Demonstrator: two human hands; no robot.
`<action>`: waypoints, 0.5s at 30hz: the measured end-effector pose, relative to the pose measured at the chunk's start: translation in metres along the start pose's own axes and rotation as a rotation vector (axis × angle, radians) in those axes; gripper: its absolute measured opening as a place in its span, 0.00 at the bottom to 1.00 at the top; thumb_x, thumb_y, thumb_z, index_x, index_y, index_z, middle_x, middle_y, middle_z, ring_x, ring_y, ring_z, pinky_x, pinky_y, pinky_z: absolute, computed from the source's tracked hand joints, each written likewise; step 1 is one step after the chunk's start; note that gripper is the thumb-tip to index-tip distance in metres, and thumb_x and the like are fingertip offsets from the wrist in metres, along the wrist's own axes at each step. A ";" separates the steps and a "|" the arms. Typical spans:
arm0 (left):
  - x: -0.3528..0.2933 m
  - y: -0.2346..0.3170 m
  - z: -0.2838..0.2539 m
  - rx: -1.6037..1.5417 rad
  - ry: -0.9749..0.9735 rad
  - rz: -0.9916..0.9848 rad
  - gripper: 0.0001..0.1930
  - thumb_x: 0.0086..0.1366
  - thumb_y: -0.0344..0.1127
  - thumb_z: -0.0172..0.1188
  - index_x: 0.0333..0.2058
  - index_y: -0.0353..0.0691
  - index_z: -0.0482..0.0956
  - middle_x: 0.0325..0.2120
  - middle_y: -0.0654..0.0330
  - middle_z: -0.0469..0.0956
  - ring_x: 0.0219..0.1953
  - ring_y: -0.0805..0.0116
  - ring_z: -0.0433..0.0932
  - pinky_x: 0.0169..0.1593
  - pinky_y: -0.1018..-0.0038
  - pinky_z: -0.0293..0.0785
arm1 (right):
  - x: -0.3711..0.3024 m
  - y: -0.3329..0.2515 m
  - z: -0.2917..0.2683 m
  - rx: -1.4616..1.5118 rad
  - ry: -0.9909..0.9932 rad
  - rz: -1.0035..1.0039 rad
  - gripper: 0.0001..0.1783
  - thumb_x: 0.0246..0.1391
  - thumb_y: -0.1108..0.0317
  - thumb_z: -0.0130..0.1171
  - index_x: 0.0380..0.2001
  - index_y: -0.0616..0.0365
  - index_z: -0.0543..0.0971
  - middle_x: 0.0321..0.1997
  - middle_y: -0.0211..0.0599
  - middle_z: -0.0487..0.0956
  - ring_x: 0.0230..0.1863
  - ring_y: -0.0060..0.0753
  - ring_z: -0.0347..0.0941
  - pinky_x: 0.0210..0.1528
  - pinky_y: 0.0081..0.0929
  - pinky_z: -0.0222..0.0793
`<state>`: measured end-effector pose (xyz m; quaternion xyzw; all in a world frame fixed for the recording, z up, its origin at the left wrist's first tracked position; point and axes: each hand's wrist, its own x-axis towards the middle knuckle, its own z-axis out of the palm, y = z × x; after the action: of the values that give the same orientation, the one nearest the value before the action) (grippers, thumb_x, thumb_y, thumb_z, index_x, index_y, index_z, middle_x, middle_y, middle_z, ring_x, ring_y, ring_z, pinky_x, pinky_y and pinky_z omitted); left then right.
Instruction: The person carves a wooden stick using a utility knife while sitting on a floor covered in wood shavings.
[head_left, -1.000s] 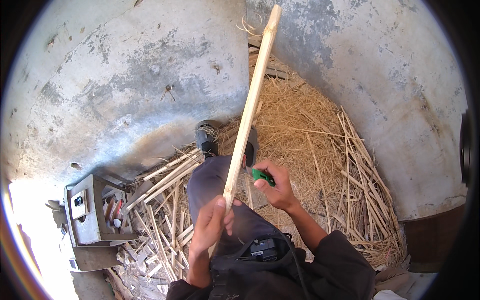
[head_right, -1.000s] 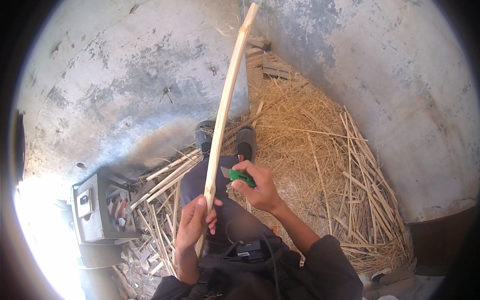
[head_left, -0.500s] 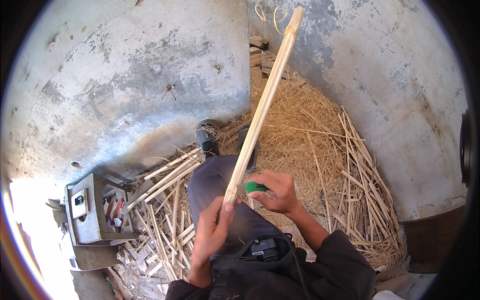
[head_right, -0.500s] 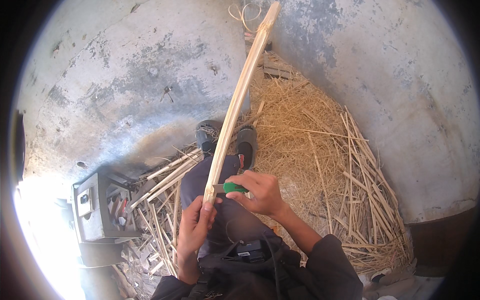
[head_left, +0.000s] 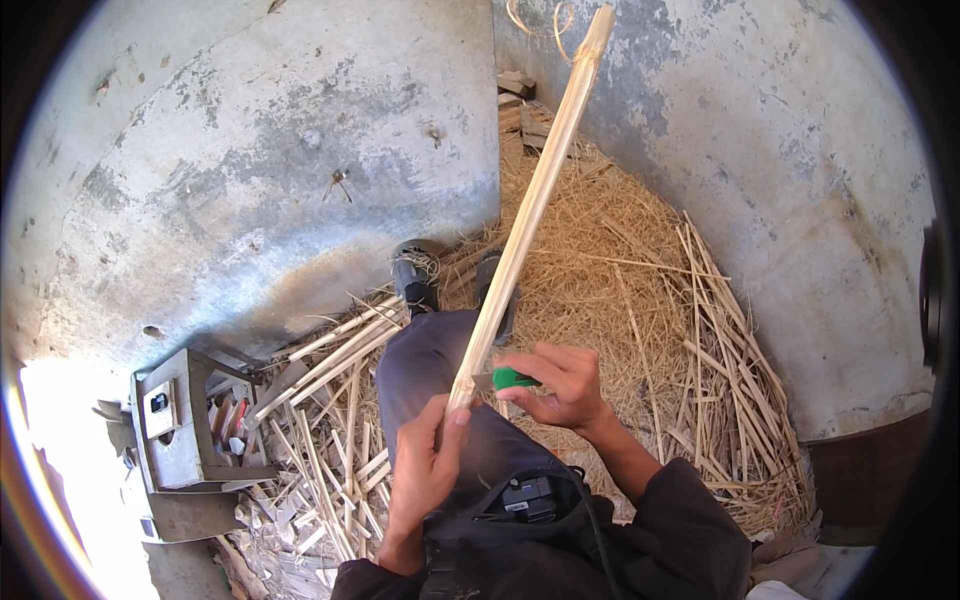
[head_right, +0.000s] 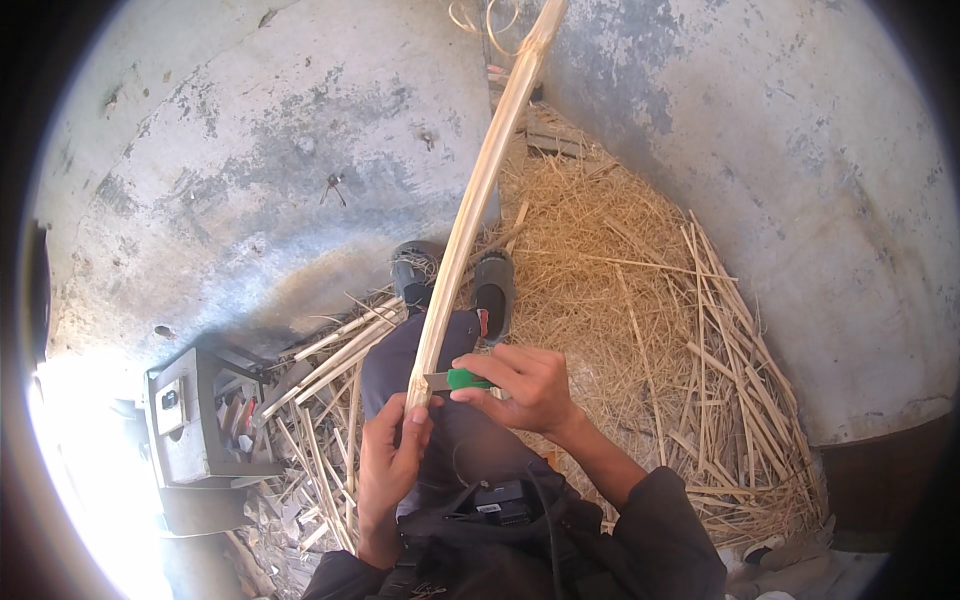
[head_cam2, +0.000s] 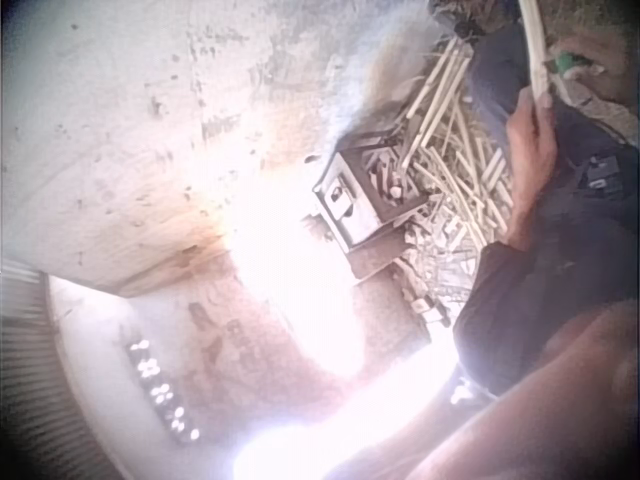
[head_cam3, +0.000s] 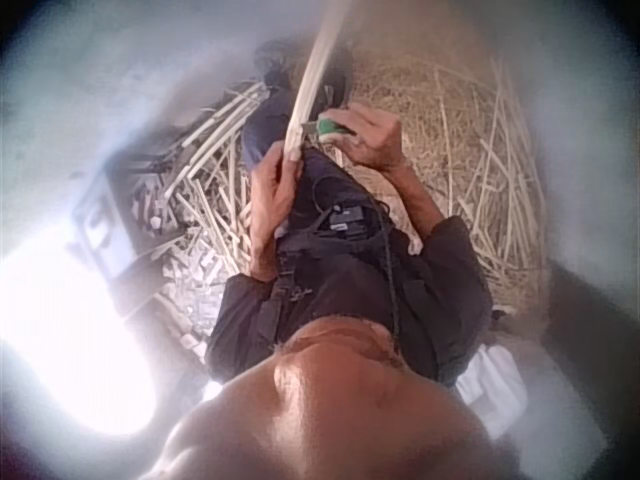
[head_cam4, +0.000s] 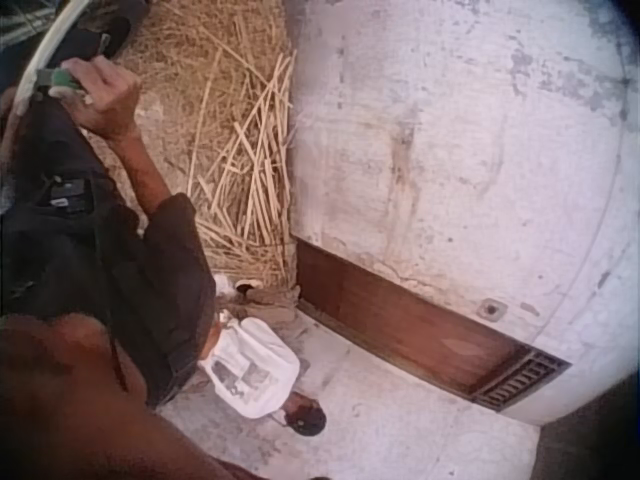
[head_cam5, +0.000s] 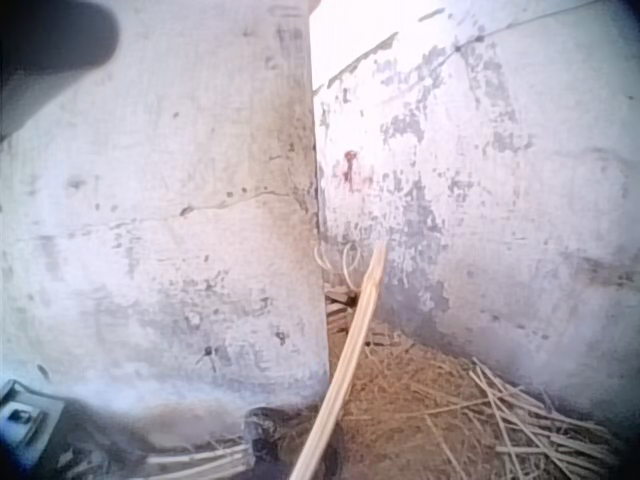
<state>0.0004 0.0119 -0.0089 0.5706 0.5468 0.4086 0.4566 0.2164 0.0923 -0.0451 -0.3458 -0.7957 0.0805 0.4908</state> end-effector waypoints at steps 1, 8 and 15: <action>0.000 0.000 0.000 0.000 -0.001 0.000 0.14 0.83 0.36 0.51 0.51 0.35 0.83 0.21 0.72 0.69 0.23 0.85 0.65 0.28 0.81 0.61 | 0.000 0.000 0.000 -0.010 0.001 -0.010 0.20 0.57 0.46 0.75 0.43 0.49 0.90 0.24 0.26 0.78 0.21 0.30 0.76 0.22 0.30 0.70; -0.002 0.006 0.002 -0.110 0.006 -0.091 0.12 0.82 0.33 0.53 0.48 0.33 0.83 0.21 0.70 0.69 0.25 0.83 0.63 0.29 0.77 0.59 | 0.000 -0.004 0.002 -0.111 0.043 -0.030 0.21 0.55 0.45 0.75 0.44 0.48 0.90 0.21 0.24 0.75 0.18 0.29 0.72 0.20 0.30 0.66; -0.003 0.002 0.002 -0.049 0.032 -0.036 0.11 0.82 0.33 0.53 0.43 0.33 0.82 0.19 0.70 0.69 0.24 0.83 0.63 0.27 0.76 0.57 | 0.003 -0.004 0.001 -0.177 0.077 -0.053 0.21 0.54 0.45 0.76 0.43 0.47 0.90 0.20 0.23 0.73 0.17 0.28 0.70 0.20 0.30 0.64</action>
<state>0.0028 0.0089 -0.0070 0.5426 0.5539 0.4229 0.4690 0.2132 0.0914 -0.0415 -0.3697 -0.7889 -0.0166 0.4906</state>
